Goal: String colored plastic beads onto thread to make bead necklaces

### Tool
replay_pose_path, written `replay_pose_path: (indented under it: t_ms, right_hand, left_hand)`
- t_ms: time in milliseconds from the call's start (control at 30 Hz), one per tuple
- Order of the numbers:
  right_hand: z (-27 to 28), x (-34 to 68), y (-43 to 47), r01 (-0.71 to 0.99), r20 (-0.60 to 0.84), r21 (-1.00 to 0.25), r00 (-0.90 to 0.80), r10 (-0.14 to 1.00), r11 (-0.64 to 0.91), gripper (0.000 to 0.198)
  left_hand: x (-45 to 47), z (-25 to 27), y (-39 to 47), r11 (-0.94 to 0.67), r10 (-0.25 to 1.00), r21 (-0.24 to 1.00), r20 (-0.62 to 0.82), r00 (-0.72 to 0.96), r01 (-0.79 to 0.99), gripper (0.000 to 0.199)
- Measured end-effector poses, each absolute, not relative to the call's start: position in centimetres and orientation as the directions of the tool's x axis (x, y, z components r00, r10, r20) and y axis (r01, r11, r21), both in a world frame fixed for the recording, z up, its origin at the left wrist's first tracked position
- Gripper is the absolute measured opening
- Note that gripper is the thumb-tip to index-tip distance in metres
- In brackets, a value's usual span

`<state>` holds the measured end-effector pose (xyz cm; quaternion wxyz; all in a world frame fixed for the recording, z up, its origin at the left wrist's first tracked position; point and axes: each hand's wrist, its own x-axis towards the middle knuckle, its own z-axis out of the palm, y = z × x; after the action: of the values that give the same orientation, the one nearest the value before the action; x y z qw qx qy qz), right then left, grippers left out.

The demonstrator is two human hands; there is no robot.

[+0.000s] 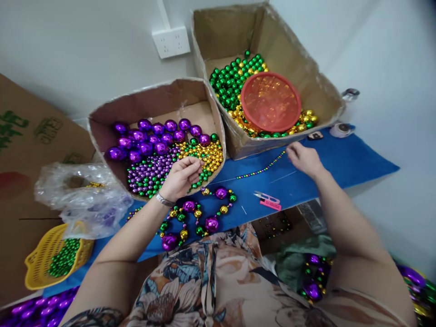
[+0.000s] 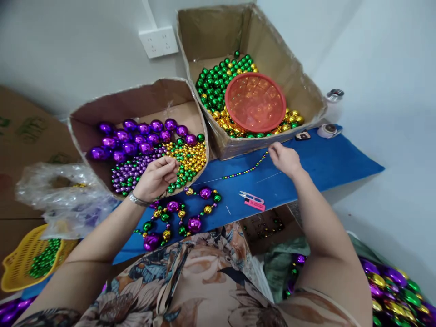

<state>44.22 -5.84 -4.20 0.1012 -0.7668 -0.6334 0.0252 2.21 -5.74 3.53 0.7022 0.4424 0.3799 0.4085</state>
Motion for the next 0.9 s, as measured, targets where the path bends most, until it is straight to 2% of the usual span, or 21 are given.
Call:
replay_pose_path:
  t_ms: [133, 233, 300, 467, 533, 633, 733, 900]
  right_hand:
    - [1.7, 38.9, -7.7, 0.915, 0.115, -0.384, -0.08, 0.99, 0.119, 0.033]
    - [4.8, 34.0, -8.4, 0.732, 0.09, -0.551, -0.425, 0.901, 0.401, 0.054]
    - [5.8, 30.6, -8.3, 0.645, 0.121, -0.586, -0.529, 0.84, 0.491, 0.058]
    - [5.5, 24.4, -7.3, 0.625, 0.233, -0.517, -0.556, 0.798, 0.586, 0.037]
    - [5.0, 23.8, -7.0, 0.638, 0.27, -0.456, -0.565, 0.779, 0.621, 0.039]
    - [4.9, 24.6, -6.9, 0.724, 0.326, -0.391, -0.469, 0.821, 0.568, 0.042]
    - [5.5, 26.0, -7.2, 0.775, 0.292, -0.392, -0.406, 0.866, 0.496, 0.036]
    - [8.3, 26.3, -8.9, 0.738, 0.195, -0.395, -0.514, 0.835, 0.547, 0.045]
  left_hand:
    - [1.8, 3.3, -5.8, 0.251, 0.916, 0.935, -0.146, 0.373, -0.251, 0.023]
    - [2.2, 3.2, -6.0, 0.213, 0.921, 0.953, -0.123, 0.369, -0.214, 0.025]
    - [2.7, 3.3, -6.4, 0.164, 0.922, 0.974, -0.095, 0.374, -0.156, 0.028]
    - [3.5, 3.4, -7.2, 0.031, 0.895, 0.999, -0.01, 0.445, -0.039, 0.029]
    - [3.3, 3.0, -7.5, 0.015, 0.889, 0.999, 0.002, 0.458, -0.034, 0.029]
    - [2.6, 2.2, -7.8, 0.026, 0.885, 0.999, -0.012, 0.466, -0.023, 0.029]
    - [2.1, 1.4, -7.8, 0.069, 0.905, 0.995, -0.032, 0.425, -0.071, 0.031]
    - [2.5, 0.9, -6.6, 0.152, 0.952, 0.973, -0.098, 0.29, -0.171, 0.034]
